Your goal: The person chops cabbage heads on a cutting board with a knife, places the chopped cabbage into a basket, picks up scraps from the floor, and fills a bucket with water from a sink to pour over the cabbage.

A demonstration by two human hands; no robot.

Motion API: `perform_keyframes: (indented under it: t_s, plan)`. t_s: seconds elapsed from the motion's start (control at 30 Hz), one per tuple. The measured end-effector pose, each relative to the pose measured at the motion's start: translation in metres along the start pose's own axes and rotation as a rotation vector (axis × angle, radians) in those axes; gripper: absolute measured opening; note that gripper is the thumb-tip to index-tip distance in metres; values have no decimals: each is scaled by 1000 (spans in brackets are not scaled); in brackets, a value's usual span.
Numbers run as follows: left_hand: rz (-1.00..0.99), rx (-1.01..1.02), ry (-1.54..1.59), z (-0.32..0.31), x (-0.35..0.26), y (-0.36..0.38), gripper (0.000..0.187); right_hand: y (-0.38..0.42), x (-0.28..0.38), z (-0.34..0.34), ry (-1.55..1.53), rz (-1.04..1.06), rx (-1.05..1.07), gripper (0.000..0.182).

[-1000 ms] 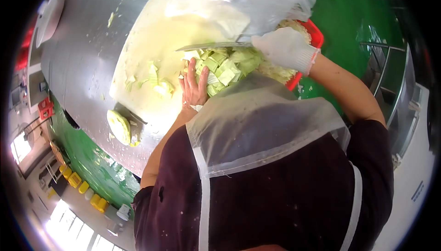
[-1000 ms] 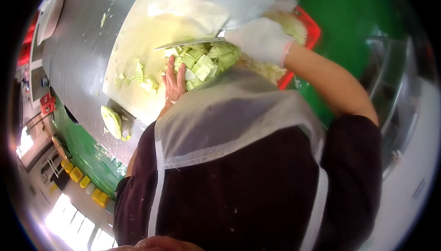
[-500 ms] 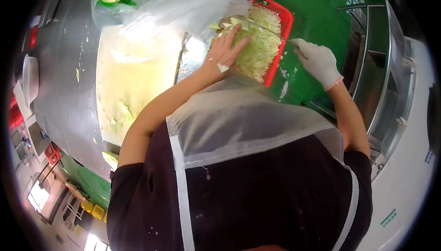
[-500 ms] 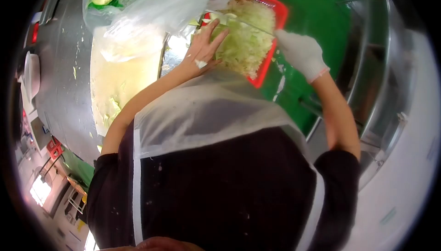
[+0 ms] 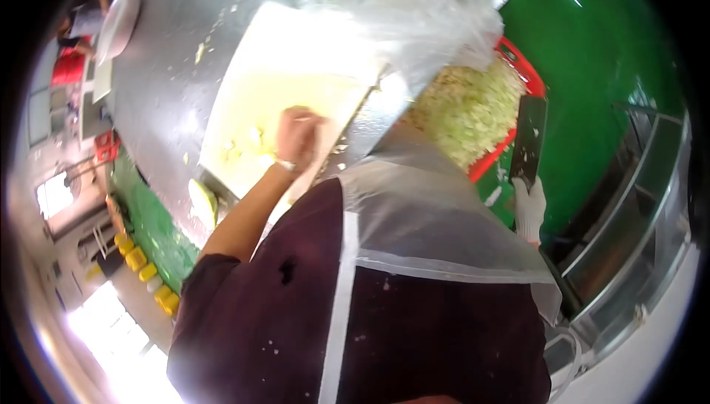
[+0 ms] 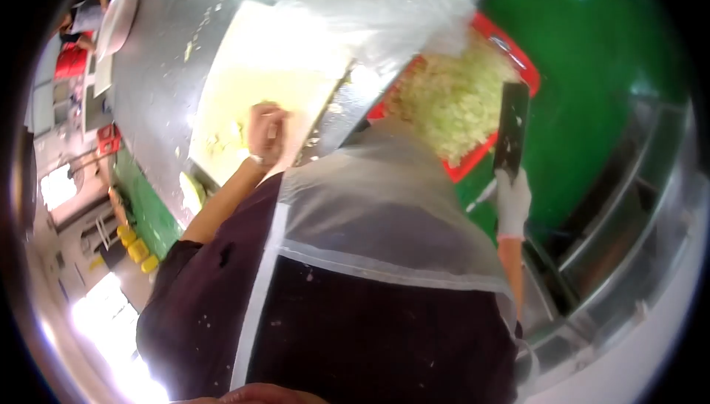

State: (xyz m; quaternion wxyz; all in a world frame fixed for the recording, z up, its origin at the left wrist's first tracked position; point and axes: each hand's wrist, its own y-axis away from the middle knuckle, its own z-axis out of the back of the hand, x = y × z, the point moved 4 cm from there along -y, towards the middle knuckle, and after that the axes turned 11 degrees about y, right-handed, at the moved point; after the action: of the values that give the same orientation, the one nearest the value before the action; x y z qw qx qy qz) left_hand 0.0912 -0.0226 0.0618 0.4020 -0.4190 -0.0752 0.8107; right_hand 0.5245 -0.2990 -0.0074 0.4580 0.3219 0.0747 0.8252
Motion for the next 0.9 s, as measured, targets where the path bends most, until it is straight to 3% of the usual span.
perform_keyframes:
  t_s: [0.07,0.13,0.2,0.23,0.33,0.5,0.53,0.57,0.6,0.63,0.73,0.83,0.9]
  plan:
    - [296,-212,-355,66,29,41,36,4,3,-19,-156,-63,58,30]
    - [813,-459,-619,103,81,105,52,18,27,-22,-313,-174,156,29]
    - [1183,-252,-706,87,112,133,59,16,25,-32,-324,-116,165,32]
    - [1187,-133,-647,70,74,94,64,18,22,-34,-325,-95,159,33]
    - [543,31,-381,-2,43,48,66,29,46,-27,-286,-103,155,31]
    - [341,337,-304,-89,-14,-24,59,46,60,-17,-217,-130,178,27]
    - [282,406,-304,-99,-17,-34,59,49,65,-16,-267,-70,156,25]
    - [223,410,-332,-108,-19,-45,60,43,47,-26,-238,179,-60,24]
    - [173,422,-362,-117,-21,-51,60,54,56,-22,-302,-50,102,25]
    - [109,449,-343,-126,-24,-58,63,60,57,-22,-341,-139,150,26]
    - [-128,437,-218,-171,-40,-65,65,72,56,-21,-344,-183,156,28]
    - [-132,466,34,-188,-69,-70,59,85,56,-17,-376,-180,84,29]
    - [-337,575,203,-203,-75,-66,55,93,50,-16,-429,-189,44,29]
